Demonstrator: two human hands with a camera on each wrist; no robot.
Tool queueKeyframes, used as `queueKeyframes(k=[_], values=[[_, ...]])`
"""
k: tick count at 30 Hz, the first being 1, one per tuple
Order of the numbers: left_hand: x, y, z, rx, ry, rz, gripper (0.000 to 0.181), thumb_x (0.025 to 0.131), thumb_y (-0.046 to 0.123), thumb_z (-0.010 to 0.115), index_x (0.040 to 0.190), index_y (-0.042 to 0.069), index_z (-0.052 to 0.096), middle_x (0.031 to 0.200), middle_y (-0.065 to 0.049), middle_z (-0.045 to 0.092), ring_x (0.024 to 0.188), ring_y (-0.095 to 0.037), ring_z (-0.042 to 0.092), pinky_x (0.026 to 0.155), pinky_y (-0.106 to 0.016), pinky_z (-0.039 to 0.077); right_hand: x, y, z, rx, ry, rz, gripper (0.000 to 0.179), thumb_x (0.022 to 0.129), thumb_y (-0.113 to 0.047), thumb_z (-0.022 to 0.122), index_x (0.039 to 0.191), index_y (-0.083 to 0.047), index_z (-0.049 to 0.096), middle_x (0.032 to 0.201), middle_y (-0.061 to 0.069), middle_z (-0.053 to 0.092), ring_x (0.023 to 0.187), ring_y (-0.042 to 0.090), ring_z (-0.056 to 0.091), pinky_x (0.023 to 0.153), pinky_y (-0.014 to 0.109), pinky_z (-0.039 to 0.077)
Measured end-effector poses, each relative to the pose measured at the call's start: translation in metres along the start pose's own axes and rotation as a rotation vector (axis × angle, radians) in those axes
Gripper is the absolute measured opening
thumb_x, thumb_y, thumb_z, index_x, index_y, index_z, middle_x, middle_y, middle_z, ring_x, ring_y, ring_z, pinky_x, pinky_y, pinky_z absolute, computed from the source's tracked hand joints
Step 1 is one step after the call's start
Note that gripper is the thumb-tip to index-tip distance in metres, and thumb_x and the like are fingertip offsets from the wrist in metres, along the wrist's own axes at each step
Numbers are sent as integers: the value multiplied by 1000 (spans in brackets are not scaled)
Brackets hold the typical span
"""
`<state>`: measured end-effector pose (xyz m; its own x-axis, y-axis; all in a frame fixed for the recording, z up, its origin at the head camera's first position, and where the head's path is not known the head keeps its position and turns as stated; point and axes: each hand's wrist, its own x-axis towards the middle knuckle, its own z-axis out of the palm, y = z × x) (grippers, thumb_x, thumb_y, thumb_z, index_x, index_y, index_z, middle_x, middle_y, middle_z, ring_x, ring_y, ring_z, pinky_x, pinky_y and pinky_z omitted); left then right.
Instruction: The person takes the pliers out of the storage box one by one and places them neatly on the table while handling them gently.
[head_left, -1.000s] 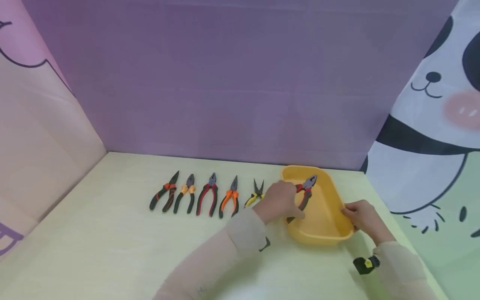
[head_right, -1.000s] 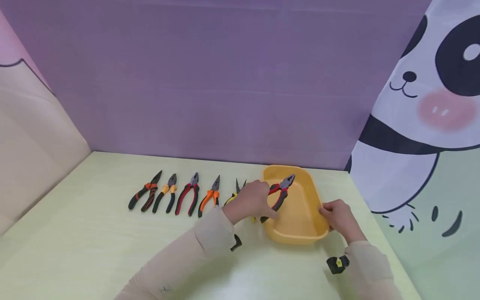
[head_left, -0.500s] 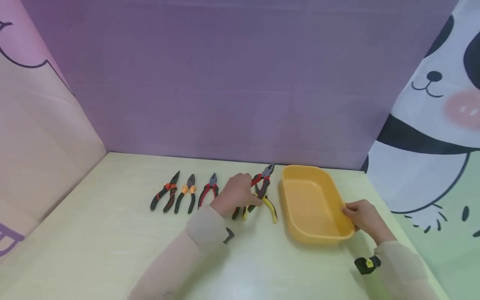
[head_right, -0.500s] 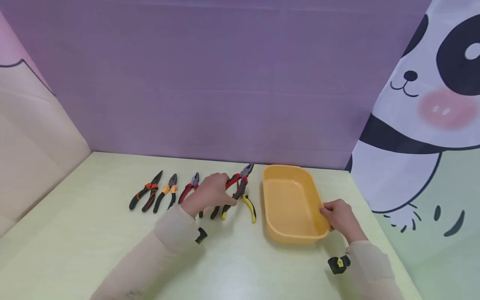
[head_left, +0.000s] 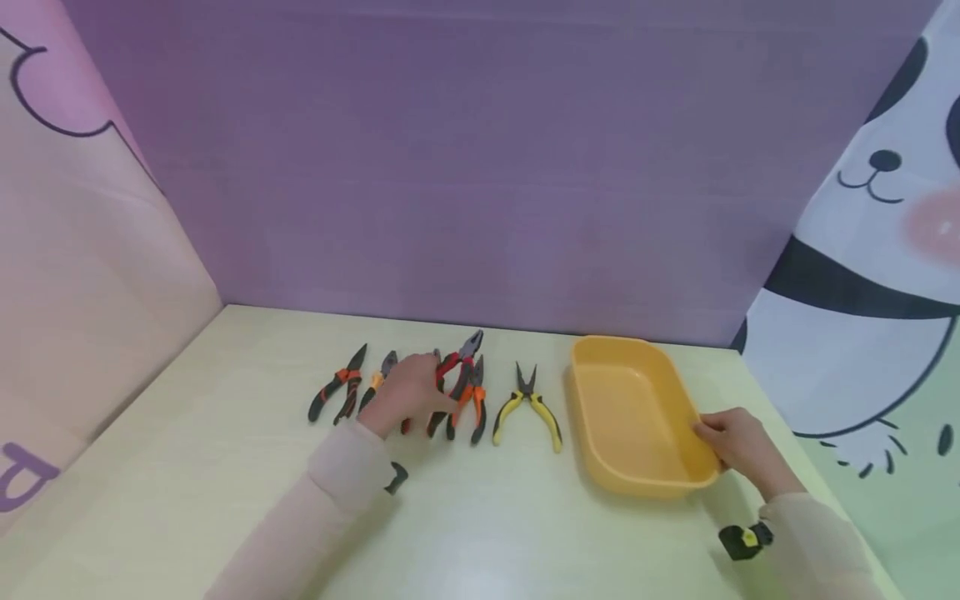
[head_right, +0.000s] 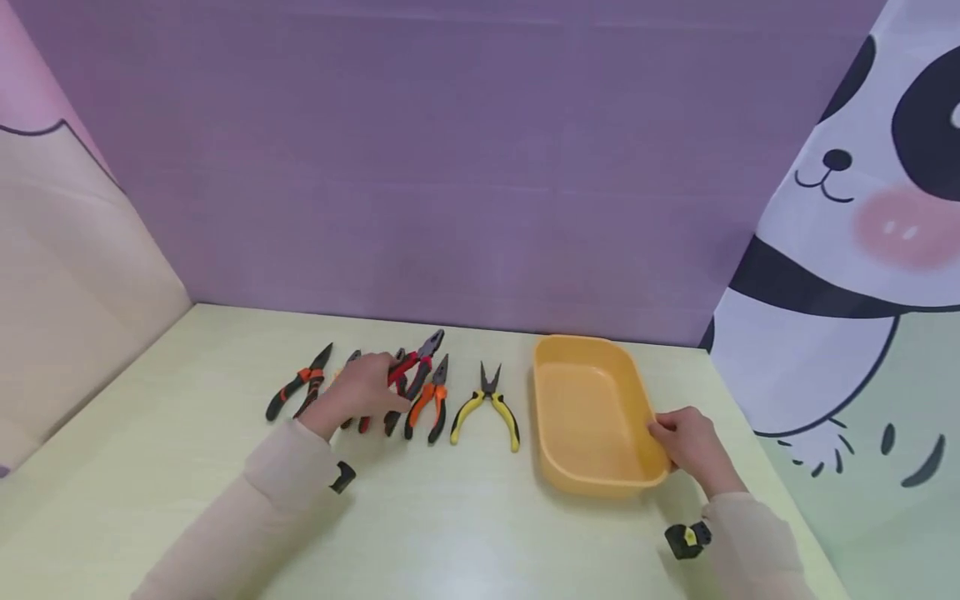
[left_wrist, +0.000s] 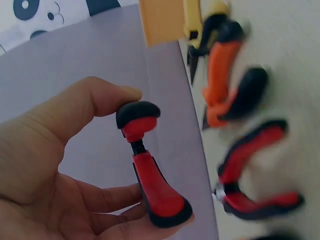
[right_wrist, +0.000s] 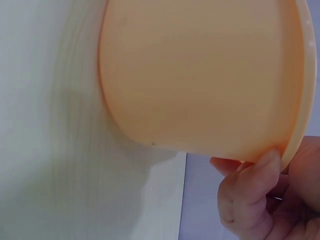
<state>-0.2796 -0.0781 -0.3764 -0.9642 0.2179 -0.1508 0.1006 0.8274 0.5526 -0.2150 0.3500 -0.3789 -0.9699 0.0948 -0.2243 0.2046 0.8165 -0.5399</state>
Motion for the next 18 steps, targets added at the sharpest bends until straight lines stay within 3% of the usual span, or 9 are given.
queueKeyframes(k=[7,10,14,18], values=[[-5,-45,-15,16,60,-11,38,71,30,79,84,6,53,73,-5,52,62,-19,46,52,-30,37,1,1,0,7,11,-4,33,96,-12,48,112,15,58,70,5,62,57,17,56,56,32,51],[-8,-62,-22,21,70,-29,39,71,28,78,89,2,55,77,-7,54,66,-20,49,54,-31,39,1,2,2,6,10,-8,33,96,-12,48,111,14,59,70,4,62,57,17,56,55,32,51],[-10,-81,-29,25,91,-40,42,71,26,77,95,-1,56,80,-7,56,68,-21,50,56,-30,40,1,4,3,-4,14,-32,33,96,-13,48,112,15,58,70,5,63,57,16,57,55,32,51],[-14,-95,-35,11,93,-57,36,71,25,76,86,2,53,73,-6,52,62,-19,48,52,-29,38,1,4,2,-2,14,-47,33,96,-12,48,113,16,58,71,6,64,57,17,58,55,32,51]])
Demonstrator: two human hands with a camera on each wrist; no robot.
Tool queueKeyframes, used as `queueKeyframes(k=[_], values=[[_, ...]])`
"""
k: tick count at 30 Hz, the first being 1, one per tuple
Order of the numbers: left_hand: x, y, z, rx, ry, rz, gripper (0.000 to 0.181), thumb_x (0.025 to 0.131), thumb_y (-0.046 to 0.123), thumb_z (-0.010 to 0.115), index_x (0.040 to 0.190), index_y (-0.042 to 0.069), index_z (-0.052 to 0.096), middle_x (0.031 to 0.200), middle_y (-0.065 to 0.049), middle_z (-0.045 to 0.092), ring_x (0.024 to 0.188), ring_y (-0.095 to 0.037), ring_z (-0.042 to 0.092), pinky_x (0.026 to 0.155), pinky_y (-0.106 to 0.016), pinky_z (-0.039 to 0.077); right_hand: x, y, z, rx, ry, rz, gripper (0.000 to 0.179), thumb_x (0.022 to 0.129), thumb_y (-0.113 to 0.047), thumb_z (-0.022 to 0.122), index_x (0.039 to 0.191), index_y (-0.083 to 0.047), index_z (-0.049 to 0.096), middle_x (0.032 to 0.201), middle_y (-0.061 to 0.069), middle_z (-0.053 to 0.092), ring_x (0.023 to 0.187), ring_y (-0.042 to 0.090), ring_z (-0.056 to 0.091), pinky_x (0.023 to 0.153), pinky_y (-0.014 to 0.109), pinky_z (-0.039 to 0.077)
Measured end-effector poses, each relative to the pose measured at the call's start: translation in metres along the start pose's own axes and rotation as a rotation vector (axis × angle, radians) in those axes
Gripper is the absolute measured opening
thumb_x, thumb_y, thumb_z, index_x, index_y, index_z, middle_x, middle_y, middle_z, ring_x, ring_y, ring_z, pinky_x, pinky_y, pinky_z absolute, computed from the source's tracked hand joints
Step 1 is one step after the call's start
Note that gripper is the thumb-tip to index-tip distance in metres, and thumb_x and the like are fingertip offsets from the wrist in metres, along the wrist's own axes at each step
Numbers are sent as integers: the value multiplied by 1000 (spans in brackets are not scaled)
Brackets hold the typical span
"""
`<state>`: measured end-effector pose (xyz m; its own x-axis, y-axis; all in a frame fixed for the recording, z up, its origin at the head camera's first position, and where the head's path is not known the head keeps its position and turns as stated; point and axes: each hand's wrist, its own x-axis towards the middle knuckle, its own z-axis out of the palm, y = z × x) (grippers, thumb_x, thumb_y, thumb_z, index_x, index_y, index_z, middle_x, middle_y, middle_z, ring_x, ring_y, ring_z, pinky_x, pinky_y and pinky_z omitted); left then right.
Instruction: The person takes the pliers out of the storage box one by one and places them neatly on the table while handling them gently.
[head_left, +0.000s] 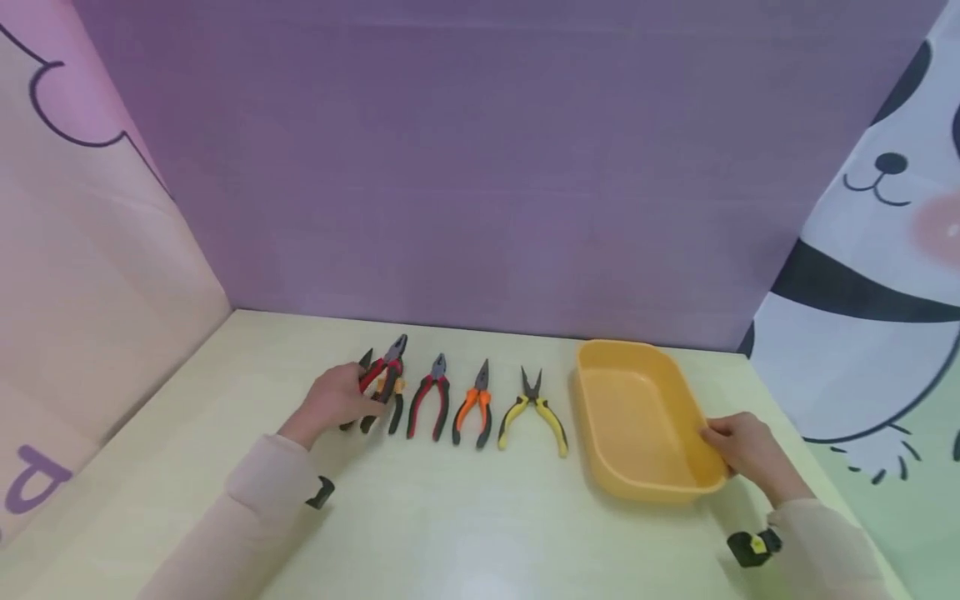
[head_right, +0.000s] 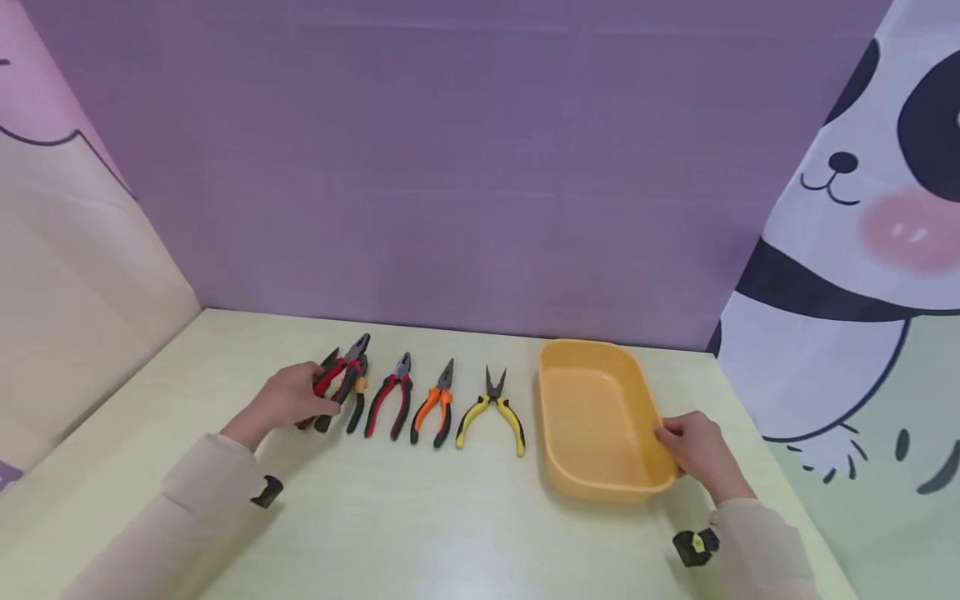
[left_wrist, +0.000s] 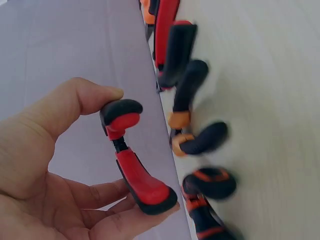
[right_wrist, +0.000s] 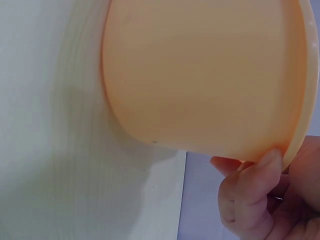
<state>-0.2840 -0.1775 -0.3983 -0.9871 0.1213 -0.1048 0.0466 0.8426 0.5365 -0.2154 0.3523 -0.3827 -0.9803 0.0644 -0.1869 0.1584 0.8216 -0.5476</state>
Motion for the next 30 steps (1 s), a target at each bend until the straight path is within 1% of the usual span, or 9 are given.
queueKeyframes(k=[2,5,9,12,16,19,23,25,30], values=[[-1,-6,-3,-8,-7,-17,34,72,25,75,86,2,53,71,-6,51,60,-18,48,51,-28,38,0,0,-1,0,-1,-4,33,96,-12,48,111,16,58,71,6,64,57,17,58,54,32,52],[-1,-13,-8,4,-14,-36,42,73,26,74,97,-2,55,73,-6,52,62,-19,48,51,-28,37,0,0,-3,-13,2,-8,33,97,-13,48,111,16,58,71,6,63,57,17,57,54,32,51],[1,-23,-15,26,-8,-43,54,73,28,74,109,-7,54,77,-8,54,65,-20,50,53,-29,39,0,1,-6,-24,3,1,36,97,-14,48,116,17,55,74,7,64,58,16,57,55,32,52],[0,-31,-18,44,4,-28,53,73,28,73,107,-8,54,77,-9,55,65,-21,50,53,-29,40,-2,1,-6,-20,-3,9,37,98,-14,47,116,17,54,75,8,64,58,16,58,55,32,52],[-4,-42,-21,63,10,-32,53,73,31,75,102,-9,54,73,-9,53,64,-21,48,53,-30,38,-4,0,-6,-9,-8,5,35,98,-13,48,113,17,56,74,8,64,57,17,58,55,32,52],[-5,-50,-24,52,-2,-64,53,73,32,75,101,-7,52,72,-8,52,62,-20,48,52,-30,39,-4,-2,-5,-3,-6,-7,34,97,-12,48,113,17,57,74,9,65,57,17,59,54,33,52],[-4,-60,-30,46,-6,-77,45,74,30,74,93,-4,51,69,-7,53,55,-18,50,49,-30,40,-3,-3,-5,-12,-5,-3,33,97,-11,48,112,17,57,73,8,64,57,17,58,54,32,52],[-3,-64,-33,52,-6,-82,41,74,29,73,88,-2,50,66,-6,52,52,-17,49,48,-30,39,-2,-3,-5,-9,-10,1,33,97,-11,48,112,16,58,73,8,64,57,17,58,54,32,52],[-2,-74,-39,60,-17,-112,39,75,30,72,83,0,48,62,-6,50,48,-16,48,48,-30,37,-1,-2,-2,-7,-20,14,33,97,-13,48,111,16,58,72,6,62,57,17,57,55,32,52]])
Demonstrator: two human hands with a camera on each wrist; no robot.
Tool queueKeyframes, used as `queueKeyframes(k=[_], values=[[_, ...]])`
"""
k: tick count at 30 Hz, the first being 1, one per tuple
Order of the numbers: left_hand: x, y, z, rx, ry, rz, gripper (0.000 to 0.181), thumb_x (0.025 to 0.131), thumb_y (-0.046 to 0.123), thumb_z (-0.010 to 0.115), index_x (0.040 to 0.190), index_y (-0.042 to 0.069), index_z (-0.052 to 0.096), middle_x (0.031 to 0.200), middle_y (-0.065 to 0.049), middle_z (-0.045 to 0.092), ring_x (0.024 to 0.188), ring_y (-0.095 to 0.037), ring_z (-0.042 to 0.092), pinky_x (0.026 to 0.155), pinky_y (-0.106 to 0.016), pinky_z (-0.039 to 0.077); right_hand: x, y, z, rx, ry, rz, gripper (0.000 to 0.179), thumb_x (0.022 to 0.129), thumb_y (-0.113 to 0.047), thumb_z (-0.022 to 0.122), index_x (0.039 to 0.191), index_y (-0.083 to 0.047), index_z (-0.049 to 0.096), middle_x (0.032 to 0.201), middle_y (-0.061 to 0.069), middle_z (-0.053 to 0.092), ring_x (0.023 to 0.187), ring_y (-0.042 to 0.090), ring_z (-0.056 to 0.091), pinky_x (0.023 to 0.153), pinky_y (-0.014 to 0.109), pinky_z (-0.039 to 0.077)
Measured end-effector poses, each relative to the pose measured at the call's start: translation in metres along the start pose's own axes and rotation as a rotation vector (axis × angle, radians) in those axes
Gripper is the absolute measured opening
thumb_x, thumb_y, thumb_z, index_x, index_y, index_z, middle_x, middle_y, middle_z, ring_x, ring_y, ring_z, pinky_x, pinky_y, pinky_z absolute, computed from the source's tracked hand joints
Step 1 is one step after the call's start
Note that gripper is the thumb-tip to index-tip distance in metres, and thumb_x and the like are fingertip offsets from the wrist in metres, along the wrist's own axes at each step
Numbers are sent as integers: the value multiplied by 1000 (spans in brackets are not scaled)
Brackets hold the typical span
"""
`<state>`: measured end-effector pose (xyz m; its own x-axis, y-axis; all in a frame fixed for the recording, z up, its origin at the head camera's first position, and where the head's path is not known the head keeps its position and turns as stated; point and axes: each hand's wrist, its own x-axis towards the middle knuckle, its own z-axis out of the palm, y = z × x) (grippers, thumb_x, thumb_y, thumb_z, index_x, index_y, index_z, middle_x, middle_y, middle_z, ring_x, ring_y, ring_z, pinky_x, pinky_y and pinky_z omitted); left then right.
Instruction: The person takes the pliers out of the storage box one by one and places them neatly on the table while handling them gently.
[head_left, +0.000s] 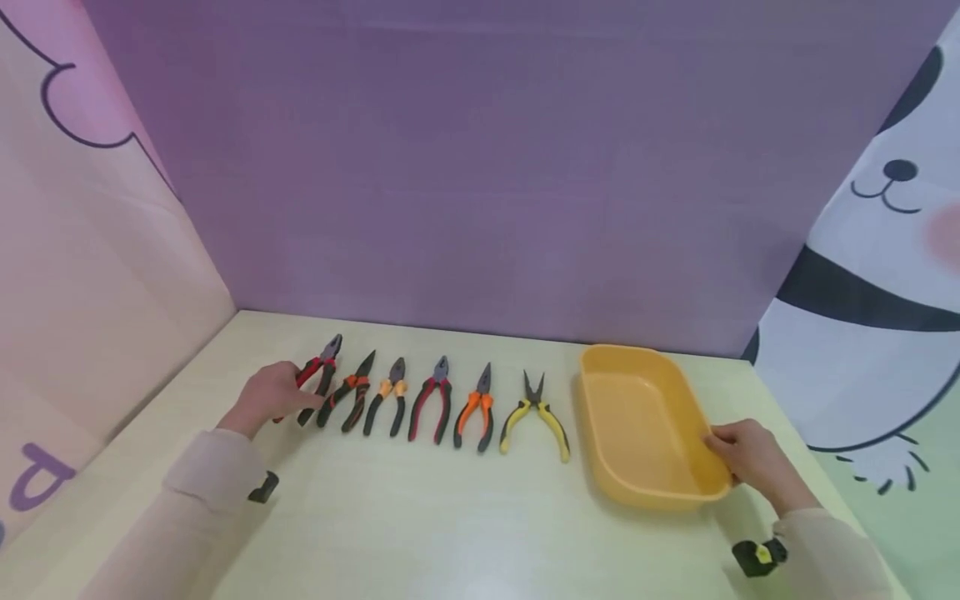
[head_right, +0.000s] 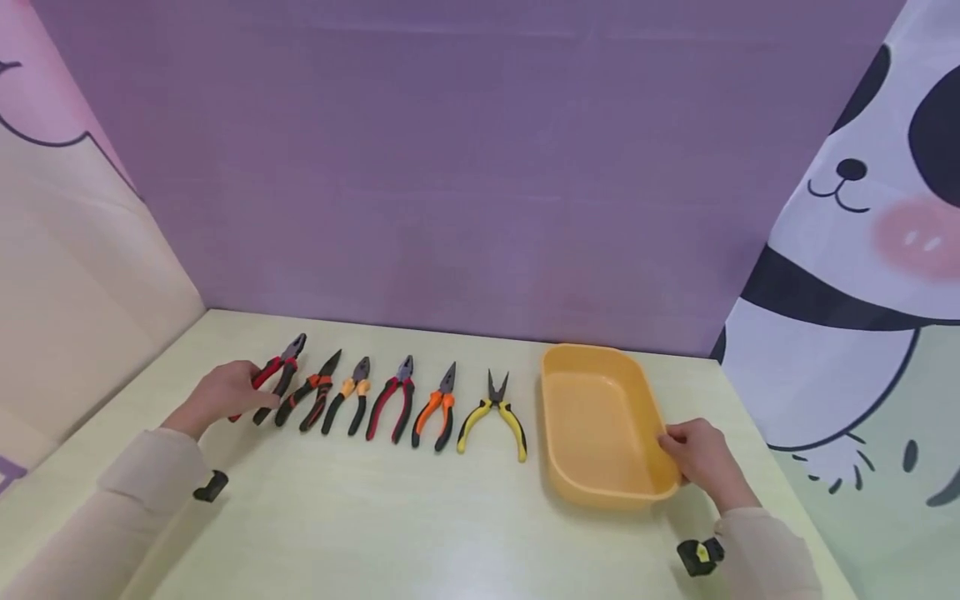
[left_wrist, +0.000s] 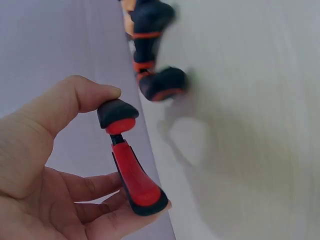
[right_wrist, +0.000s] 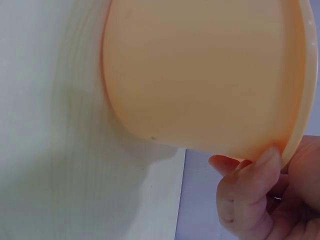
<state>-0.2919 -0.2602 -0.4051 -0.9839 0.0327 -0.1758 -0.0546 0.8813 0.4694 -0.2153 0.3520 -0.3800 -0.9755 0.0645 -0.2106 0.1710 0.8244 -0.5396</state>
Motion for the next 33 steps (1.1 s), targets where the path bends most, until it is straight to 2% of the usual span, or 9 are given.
queueKeyframes(k=[11,17,26,33], values=[[8,-17,9,-12,-6,-50,42,75,33,73,83,0,49,66,-6,50,52,-17,48,51,-29,37,2,-2,0,-15,-16,25,34,98,-13,48,113,16,57,74,6,62,59,17,57,57,32,52],[14,-19,12,-26,0,-55,39,76,32,70,82,0,48,67,-8,51,53,-17,47,50,-29,36,2,-1,1,-23,7,-3,33,96,-11,48,113,16,57,71,7,63,56,17,58,54,32,52],[20,-22,16,24,17,-32,40,77,34,71,80,0,49,67,-8,53,55,-19,48,52,-30,34,-2,1,1,-18,29,-54,29,94,-10,50,106,13,62,67,5,62,53,17,57,51,32,51],[18,-19,15,25,4,-39,38,78,31,71,81,0,49,68,-8,53,58,-20,49,54,-30,34,0,2,0,-25,22,-33,33,95,-12,50,113,14,58,70,6,63,54,16,57,51,32,51]])
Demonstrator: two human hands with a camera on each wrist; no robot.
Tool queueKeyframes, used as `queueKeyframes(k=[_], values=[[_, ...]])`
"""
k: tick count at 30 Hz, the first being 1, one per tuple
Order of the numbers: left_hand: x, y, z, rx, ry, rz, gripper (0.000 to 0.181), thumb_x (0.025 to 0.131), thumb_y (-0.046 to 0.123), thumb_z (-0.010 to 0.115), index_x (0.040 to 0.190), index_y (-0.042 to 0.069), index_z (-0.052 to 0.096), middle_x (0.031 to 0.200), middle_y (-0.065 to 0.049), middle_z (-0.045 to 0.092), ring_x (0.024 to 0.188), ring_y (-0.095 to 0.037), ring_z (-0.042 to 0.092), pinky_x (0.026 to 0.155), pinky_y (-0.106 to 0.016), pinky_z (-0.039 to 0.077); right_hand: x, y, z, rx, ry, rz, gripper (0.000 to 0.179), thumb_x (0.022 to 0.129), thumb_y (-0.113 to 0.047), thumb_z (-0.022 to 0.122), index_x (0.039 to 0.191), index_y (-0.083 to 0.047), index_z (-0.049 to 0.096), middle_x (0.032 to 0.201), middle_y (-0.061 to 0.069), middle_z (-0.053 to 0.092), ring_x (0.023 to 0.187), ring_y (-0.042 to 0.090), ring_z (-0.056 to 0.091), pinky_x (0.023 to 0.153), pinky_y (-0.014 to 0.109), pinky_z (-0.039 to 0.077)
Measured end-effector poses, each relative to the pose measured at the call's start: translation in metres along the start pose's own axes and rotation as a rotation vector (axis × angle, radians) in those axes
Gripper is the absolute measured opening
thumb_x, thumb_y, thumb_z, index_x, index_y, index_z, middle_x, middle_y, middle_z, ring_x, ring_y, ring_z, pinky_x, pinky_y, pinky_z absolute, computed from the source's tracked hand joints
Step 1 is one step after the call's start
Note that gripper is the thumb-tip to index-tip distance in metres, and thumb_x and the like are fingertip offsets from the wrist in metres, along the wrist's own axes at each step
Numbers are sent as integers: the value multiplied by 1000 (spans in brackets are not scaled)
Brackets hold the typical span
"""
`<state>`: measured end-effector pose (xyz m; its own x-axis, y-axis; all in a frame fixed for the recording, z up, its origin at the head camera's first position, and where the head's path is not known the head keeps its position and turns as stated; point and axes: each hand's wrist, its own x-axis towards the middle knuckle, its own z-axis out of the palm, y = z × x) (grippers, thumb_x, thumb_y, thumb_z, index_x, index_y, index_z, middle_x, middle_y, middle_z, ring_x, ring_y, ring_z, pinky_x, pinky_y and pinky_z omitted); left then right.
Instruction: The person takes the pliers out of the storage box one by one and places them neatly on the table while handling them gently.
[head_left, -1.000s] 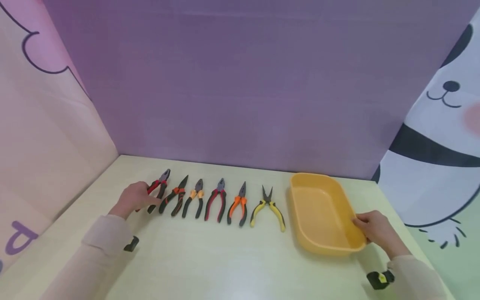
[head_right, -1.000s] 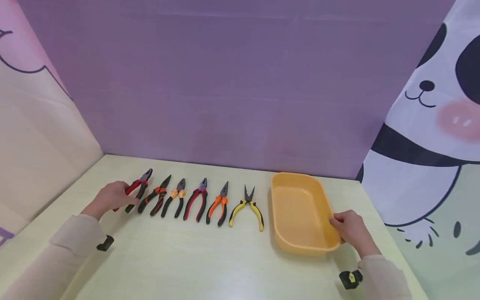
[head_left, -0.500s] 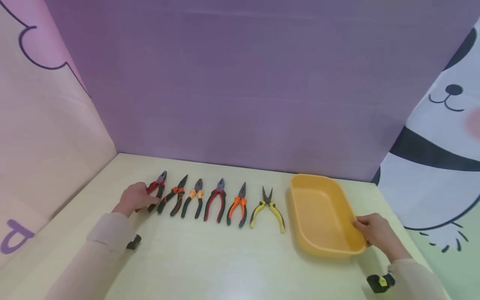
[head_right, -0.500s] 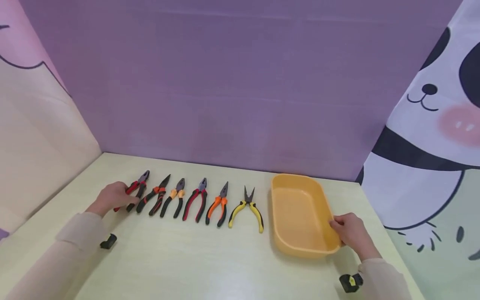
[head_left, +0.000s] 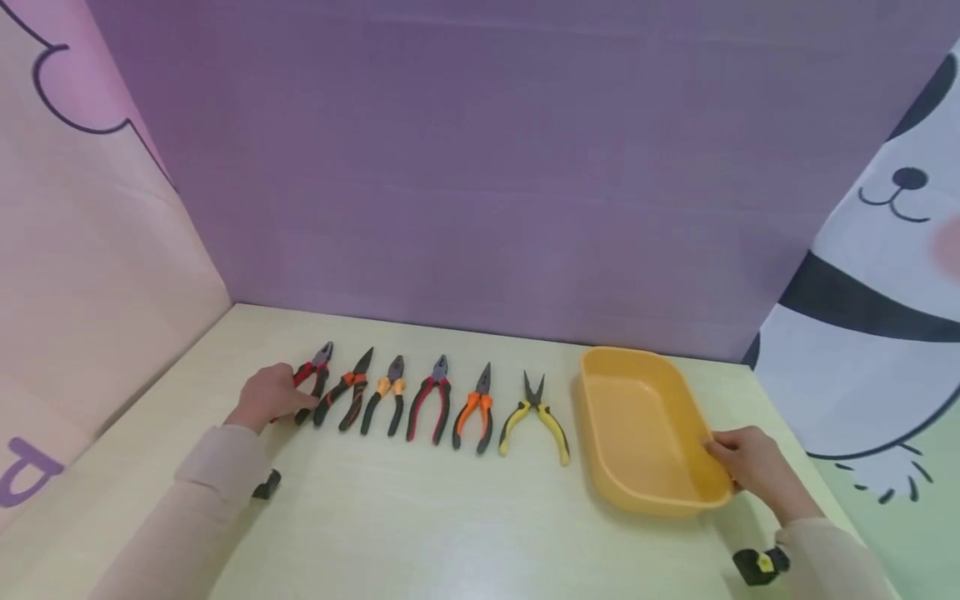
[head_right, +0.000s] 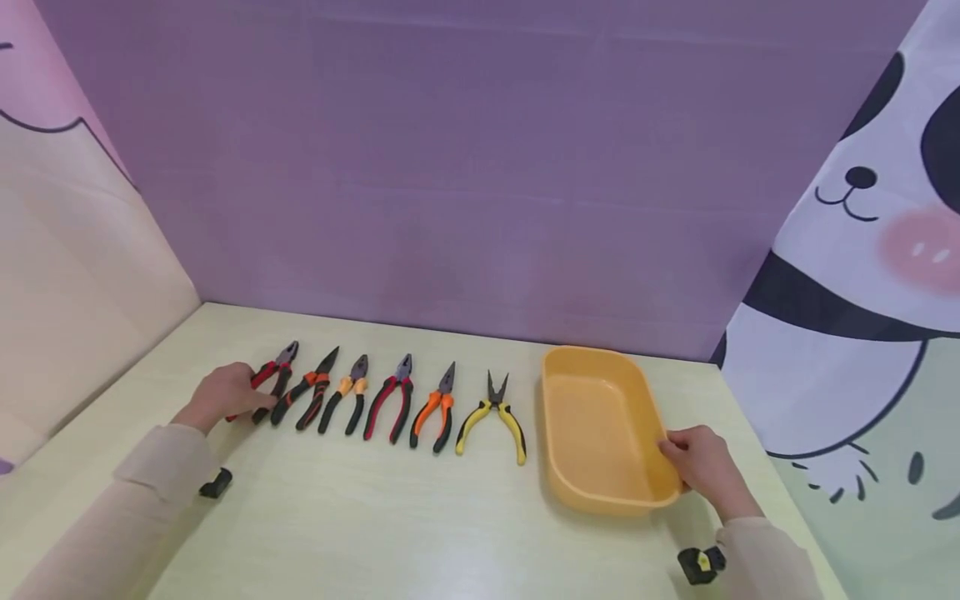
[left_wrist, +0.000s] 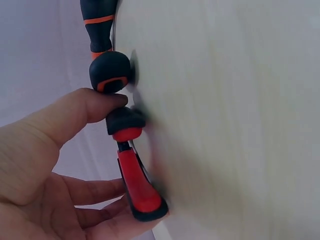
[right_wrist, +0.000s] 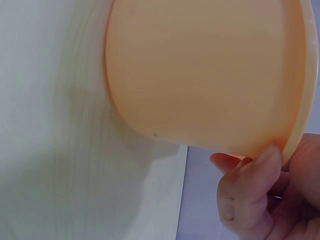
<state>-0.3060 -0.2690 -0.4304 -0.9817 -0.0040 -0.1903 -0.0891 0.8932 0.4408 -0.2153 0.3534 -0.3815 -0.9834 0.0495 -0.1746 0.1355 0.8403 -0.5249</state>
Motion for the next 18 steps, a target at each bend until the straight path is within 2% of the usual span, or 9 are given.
queueKeyframes(k=[5,11,13,15,18], values=[[-1,1,-2,9,-23,-14,38,80,30,70,85,-1,49,72,-9,51,62,-21,49,56,-30,35,1,0,0,6,-14,10,33,95,-12,49,113,14,58,71,6,63,55,16,57,52,32,52],[2,-8,0,-62,-45,12,39,88,34,60,92,-4,50,68,-8,50,59,-19,48,56,-31,37,6,-1,-2,14,-43,31,37,98,-17,49,116,14,56,79,8,63,62,17,57,57,32,53],[2,-13,-1,-74,-45,44,49,89,36,57,102,-10,51,79,-18,56,67,-25,52,63,-36,42,8,-1,-3,22,-52,43,42,99,-23,49,118,14,55,82,9,64,65,17,57,59,33,53],[0,-19,-3,-78,-53,74,60,91,39,55,115,-16,47,96,-29,58,82,-35,56,73,-44,46,11,1,-3,26,-57,48,49,99,-29,49,120,15,53,83,9,64,66,17,58,60,33,54],[-5,-27,-7,-72,-49,122,73,92,43,51,128,-19,38,123,-37,48,107,-47,50,87,-54,42,14,9,-3,40,-61,49,61,98,-40,48,123,15,50,84,9,65,68,16,59,61,33,54]])
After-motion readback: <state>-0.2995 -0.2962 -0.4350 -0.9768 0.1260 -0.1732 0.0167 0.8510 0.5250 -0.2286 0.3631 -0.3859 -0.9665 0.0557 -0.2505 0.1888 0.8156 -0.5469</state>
